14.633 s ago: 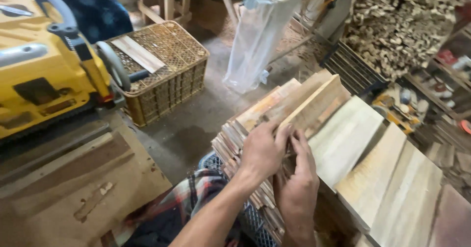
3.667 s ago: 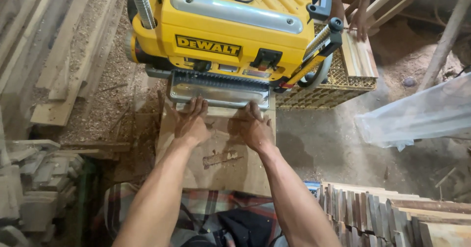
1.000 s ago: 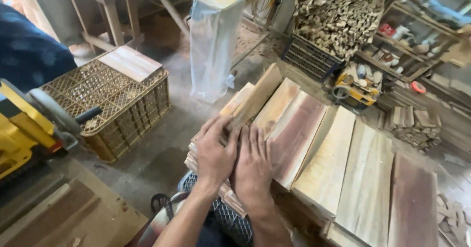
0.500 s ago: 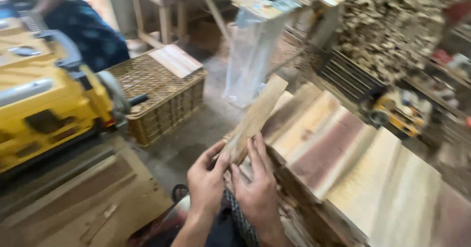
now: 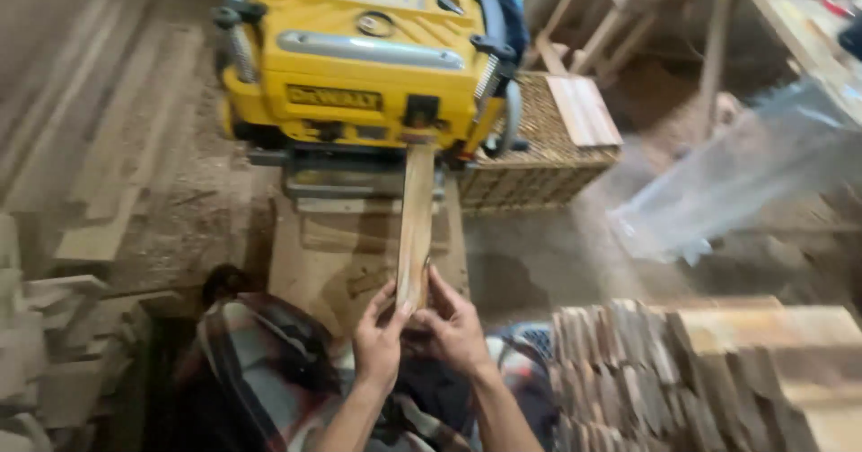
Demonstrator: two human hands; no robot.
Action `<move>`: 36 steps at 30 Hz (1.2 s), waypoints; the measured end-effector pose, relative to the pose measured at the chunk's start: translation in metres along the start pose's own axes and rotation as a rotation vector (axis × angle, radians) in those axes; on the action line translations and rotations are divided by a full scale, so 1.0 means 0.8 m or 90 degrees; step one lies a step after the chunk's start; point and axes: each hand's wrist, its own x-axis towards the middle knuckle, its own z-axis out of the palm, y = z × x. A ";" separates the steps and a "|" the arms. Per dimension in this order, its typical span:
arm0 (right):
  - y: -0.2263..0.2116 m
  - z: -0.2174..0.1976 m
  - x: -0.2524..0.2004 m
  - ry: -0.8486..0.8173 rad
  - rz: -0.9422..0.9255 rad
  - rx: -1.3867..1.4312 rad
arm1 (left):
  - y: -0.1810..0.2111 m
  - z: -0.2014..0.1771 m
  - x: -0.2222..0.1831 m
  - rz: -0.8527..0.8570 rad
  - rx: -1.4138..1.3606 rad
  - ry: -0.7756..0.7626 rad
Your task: Feeding wood planks into a thickness planer to smooth and level the surfaces.
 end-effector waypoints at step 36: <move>0.043 0.041 0.199 0.084 0.057 -0.593 | 0.082 -0.013 0.205 0.156 0.670 -0.144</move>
